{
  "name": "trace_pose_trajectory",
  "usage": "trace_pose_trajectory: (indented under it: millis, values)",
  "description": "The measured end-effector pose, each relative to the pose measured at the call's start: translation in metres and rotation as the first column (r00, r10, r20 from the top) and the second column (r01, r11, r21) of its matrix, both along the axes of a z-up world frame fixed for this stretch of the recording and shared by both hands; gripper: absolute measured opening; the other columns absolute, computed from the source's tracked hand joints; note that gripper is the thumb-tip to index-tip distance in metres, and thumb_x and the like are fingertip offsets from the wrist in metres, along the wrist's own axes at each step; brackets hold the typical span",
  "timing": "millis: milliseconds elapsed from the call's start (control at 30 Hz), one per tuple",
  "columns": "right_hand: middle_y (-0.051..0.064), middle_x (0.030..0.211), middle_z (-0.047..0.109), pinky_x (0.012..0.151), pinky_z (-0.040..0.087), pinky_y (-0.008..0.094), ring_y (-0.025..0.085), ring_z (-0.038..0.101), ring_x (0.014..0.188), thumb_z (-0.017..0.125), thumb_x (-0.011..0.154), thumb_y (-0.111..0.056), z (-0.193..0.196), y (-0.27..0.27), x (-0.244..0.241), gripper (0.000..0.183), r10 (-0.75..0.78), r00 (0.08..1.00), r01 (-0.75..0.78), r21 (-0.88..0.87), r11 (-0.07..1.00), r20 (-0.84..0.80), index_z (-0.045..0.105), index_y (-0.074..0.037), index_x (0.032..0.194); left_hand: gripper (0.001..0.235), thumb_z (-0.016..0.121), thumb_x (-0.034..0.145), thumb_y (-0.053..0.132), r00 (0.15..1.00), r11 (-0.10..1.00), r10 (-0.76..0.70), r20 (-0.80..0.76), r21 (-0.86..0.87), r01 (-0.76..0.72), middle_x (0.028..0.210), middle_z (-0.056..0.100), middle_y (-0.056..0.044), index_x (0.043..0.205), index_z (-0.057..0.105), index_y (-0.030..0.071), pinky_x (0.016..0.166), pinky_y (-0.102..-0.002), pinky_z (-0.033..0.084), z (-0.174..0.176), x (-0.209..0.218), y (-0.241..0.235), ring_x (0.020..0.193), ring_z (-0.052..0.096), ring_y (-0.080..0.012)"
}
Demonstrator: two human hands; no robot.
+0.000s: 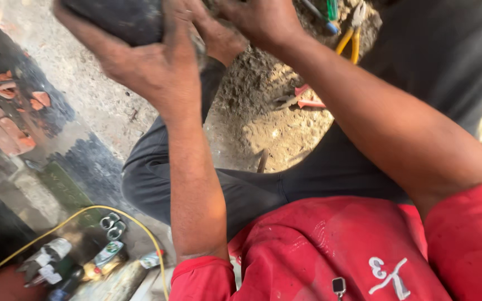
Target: The person sits on the ground and uses pliers to repeatedly pull and adjust a small metal clip or wire on the edge of a bicycle tire. The person holds the tire with one hand and manipulates the clip with the other, occasionally rotating the tire to access different spots.
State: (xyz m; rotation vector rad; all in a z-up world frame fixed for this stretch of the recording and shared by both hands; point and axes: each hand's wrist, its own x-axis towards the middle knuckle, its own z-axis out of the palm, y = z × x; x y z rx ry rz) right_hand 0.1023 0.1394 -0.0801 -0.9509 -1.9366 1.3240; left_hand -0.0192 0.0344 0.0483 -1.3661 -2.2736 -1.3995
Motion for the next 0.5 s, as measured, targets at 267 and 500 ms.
trace_pose_trajectory:
  millis: [267,500]
  values:
    - [0.009,0.116,0.076,0.094,0.067,0.031,0.017,0.075,0.108,0.068,0.114,0.002,0.084,-0.043,0.019,0.01,-0.032,0.681,-0.201,-0.229,0.953,-0.732,0.07,0.0,0.124,0.119,0.093,0.096,0.049,0.993,0.999,-0.014,-0.121,-0.047,0.008,0.165,0.023,-0.031,0.165,0.011,-0.003,0.132,-0.05,0.027,0.006,-0.009,-0.004,0.159,0.029,-0.0386]
    - [0.01,0.117,0.075,0.1,0.069,0.032,0.018,0.078,0.11,0.07,0.114,-0.003,0.074,-0.038,0.015,0.011,0.096,0.752,-0.171,-0.052,0.984,-0.652,0.067,-0.002,0.126,0.118,0.092,0.094,0.05,0.999,0.999,0.01,-0.04,-0.046,-0.012,0.165,0.026,-0.031,0.164,0.013,-0.002,0.131,-0.05,0.028,0.008,-0.004,-0.006,0.155,0.031,-0.0401]
